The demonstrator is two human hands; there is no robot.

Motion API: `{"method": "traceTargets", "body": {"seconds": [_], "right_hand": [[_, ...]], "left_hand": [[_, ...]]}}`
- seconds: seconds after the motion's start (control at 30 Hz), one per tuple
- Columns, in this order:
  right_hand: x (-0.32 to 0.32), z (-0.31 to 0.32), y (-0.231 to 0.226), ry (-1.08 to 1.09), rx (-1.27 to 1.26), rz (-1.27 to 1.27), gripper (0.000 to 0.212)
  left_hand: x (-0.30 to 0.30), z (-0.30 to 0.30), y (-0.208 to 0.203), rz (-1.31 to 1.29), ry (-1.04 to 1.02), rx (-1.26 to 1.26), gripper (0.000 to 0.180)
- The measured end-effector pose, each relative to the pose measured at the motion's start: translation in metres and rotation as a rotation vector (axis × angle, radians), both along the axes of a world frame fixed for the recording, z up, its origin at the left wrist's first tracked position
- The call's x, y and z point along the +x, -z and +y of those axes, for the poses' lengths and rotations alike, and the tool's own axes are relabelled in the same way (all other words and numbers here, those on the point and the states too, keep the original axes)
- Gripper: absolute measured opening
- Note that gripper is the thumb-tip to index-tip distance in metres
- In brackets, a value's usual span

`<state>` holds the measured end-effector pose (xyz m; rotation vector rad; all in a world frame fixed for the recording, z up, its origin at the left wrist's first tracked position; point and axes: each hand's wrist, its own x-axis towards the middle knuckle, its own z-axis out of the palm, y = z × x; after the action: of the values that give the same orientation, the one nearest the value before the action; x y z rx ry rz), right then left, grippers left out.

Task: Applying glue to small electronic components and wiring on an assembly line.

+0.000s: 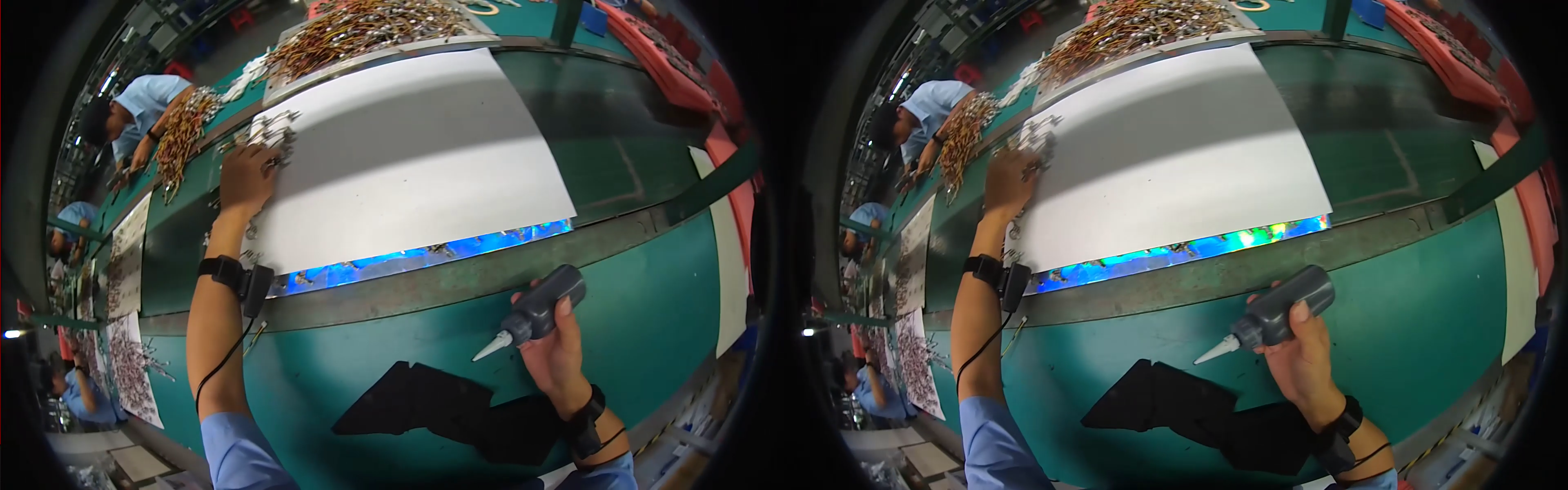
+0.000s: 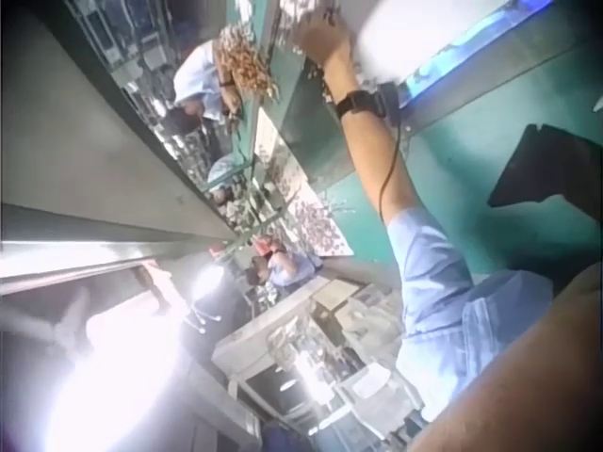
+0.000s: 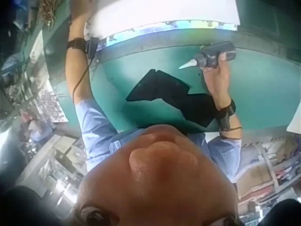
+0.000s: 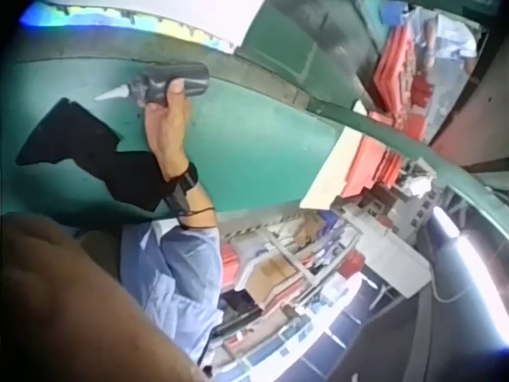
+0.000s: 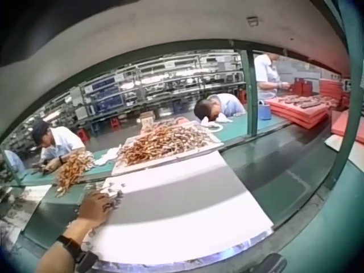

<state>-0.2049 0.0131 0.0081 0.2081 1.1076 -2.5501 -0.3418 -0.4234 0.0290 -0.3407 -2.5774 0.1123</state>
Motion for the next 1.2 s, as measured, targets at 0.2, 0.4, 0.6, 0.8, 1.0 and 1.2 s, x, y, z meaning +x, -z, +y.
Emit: {"method": "traceTargets", "body": {"seconds": [0.2,0.4,0.6,0.8,1.0,1.2], "right_hand": [[0.001,0.004,0.000,-0.026,0.023,0.002,0.045],[0.000,-0.005,0.000,-0.049,-0.031,0.000,0.045],[0.003,0.003,0.005,0.089,-0.033,-0.018,0.048],[0.002,0.001,0.005,0.100,-0.025,-0.012,0.049],[0.003,0.000,0.003,0.117,-0.003,-0.026,0.049],[0.002,-0.002,0.004,0.082,-0.012,-0.013,0.050]], "left_hand": [[-0.007,0.002,-0.002,-0.030,-0.008,0.018,0.018],[-0.007,-0.007,-0.003,-0.059,-0.055,0.056,0.017],[-0.013,-0.002,0.000,-0.079,-0.068,0.096,0.024],[-0.008,-0.003,-0.001,-0.093,-0.100,0.079,0.028],[-0.013,-0.003,0.005,-0.145,-0.156,0.116,0.034],[-0.012,-0.006,0.005,-0.138,-0.189,0.182,0.037]]}}
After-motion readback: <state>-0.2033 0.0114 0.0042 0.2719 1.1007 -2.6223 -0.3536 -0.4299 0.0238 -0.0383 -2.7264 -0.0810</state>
